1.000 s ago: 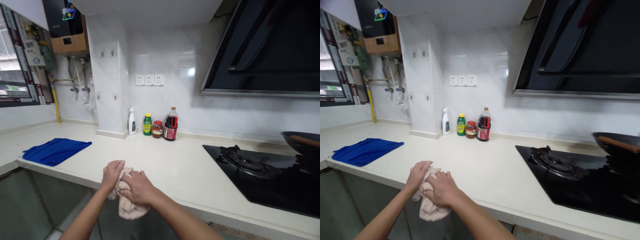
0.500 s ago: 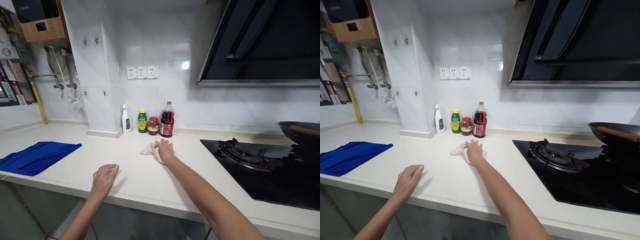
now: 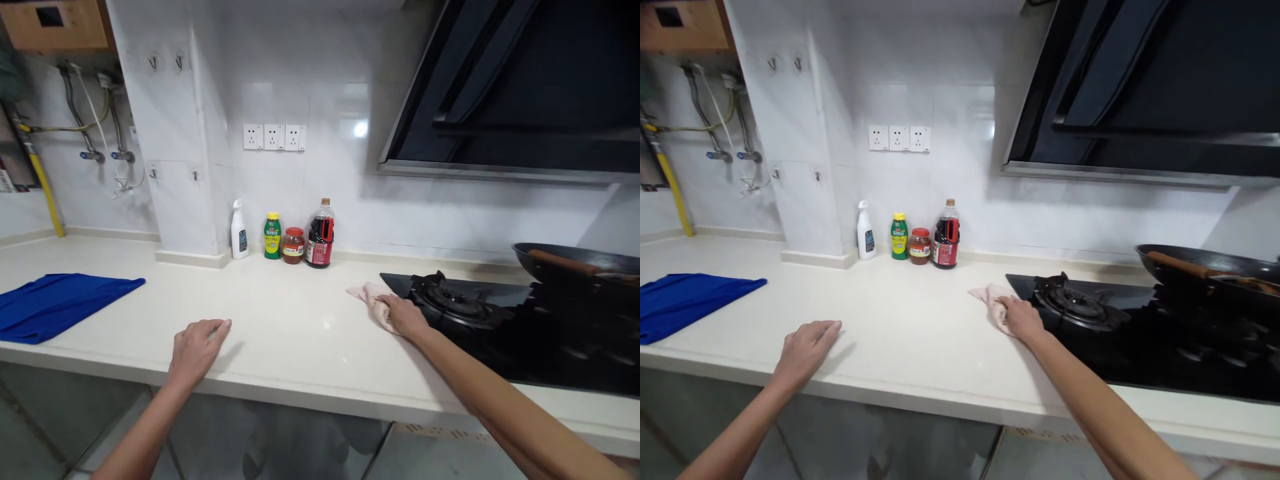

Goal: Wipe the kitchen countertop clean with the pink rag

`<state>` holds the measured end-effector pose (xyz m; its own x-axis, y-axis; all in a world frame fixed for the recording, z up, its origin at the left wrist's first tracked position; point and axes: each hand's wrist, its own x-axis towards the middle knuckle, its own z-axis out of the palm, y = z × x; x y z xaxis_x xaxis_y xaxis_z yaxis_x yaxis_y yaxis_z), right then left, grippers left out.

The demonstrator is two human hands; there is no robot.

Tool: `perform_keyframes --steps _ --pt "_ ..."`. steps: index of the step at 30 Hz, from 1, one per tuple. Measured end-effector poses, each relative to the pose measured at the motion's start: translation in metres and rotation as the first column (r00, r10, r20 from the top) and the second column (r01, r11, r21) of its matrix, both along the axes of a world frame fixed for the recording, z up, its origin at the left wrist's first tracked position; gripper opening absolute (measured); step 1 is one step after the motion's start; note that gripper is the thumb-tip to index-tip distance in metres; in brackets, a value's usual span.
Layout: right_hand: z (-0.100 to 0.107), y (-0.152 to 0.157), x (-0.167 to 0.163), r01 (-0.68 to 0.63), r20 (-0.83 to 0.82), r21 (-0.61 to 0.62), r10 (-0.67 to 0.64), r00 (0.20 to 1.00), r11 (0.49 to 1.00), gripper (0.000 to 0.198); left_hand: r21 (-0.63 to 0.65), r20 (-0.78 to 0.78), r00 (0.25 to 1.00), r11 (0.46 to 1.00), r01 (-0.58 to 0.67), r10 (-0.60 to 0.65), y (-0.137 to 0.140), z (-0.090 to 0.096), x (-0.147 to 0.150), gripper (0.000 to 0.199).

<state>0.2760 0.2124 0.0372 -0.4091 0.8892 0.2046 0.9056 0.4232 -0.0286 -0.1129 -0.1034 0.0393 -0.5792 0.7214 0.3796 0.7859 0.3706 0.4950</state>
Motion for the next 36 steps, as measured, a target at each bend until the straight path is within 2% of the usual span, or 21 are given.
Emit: perform_keyframes --steps 3,6,8,11,13,14,15,17,20,23,25,28,32,36 --pt "-0.001 -0.043 -0.029 -0.117 -0.011 -0.017 0.117 0.993 0.993 0.047 -0.058 -0.038 0.999 0.998 0.012 -0.014 0.0 0.004 0.004 0.058" --pt "0.003 -0.098 -0.067 -0.283 -0.043 -0.05 0.281 0.959 0.958 0.042 -0.092 -0.059 0.998 0.996 0.011 -0.017 0.0 0.006 0.005 0.059" --pt "0.007 -0.136 -0.092 -0.406 -0.076 -0.068 0.402 0.913 0.911 0.038 -0.104 -0.069 0.998 0.995 0.007 -0.014 -0.001 0.005 0.005 0.058" --pt "0.008 -0.185 -0.116 -0.584 -0.166 -0.062 0.569 0.806 0.809 0.037 -0.112 -0.092 0.996 0.994 -0.004 -0.006 -0.001 0.002 0.002 0.056" --pt "0.003 -0.204 -0.123 -0.658 -0.211 -0.006 0.642 0.737 0.753 0.041 -0.121 -0.126 0.992 0.993 -0.007 -0.009 -0.002 0.0 0.0 0.054" --pt "0.001 -0.207 -0.123 -0.671 -0.219 0.028 0.659 0.72 0.741 0.042 -0.126 -0.146 0.989 0.992 -0.006 -0.012 -0.001 -0.001 -0.002 0.052" --pt "-0.001 -0.206 -0.123 -0.663 -0.209 0.052 0.658 0.724 0.746 0.041 -0.132 -0.164 0.986 0.991 -0.003 -0.018 -0.001 -0.002 -0.003 0.052" --pt "-0.001 -0.189 -0.117 -0.605 -0.17 0.06 0.605 0.778 0.794 0.034 -0.146 -0.18 0.983 0.989 -0.003 -0.023 -0.001 -0.004 -0.005 0.052" --pt "0.006 -0.138 -0.097 -0.435 -0.114 0.036 0.437 0.892 0.899 0.03 -0.15 -0.168 0.986 0.989 -0.013 -0.013 0.001 -0.004 -0.006 0.054" --pt "0.012 -0.078 -0.064 -0.237 -0.094 0.038 0.24 0.966 0.971 0.034 -0.136 -0.161 0.987 0.991 -0.018 -0.004 0.003 -0.002 -0.007 0.054" --pt "0.014 -0.044 -0.039 -0.11 -0.079 0.04 0.113 0.99 0.993 0.035 -0.138 -0.158 0.987 0.99 -0.02 -0.002 0.004 0.0 -0.008 0.055" --pt "0.012 -0.01 -0.009 0.024 -0.062 0.044 -0.021 0.998 0.999 0.035 -0.152 -0.153 0.988 0.988 -0.019 -0.004 0.005 0.002 -0.008 0.057" --pt "0.006 0.002 0.012 0.057 -0.043 0.049 -0.055 0.998 0.997 0.035 -0.152 -0.143 0.99 0.988 -0.016 -0.006 0.005 0.003 -0.008 0.057" --pt "0.0 -0.022 0.034 0.023 -0.043 0.054 -0.021 0.999 0.998 0.038 -0.171 -0.131 0.991 0.985 -0.018 -0.005 0.005 0.003 -0.01 0.058"
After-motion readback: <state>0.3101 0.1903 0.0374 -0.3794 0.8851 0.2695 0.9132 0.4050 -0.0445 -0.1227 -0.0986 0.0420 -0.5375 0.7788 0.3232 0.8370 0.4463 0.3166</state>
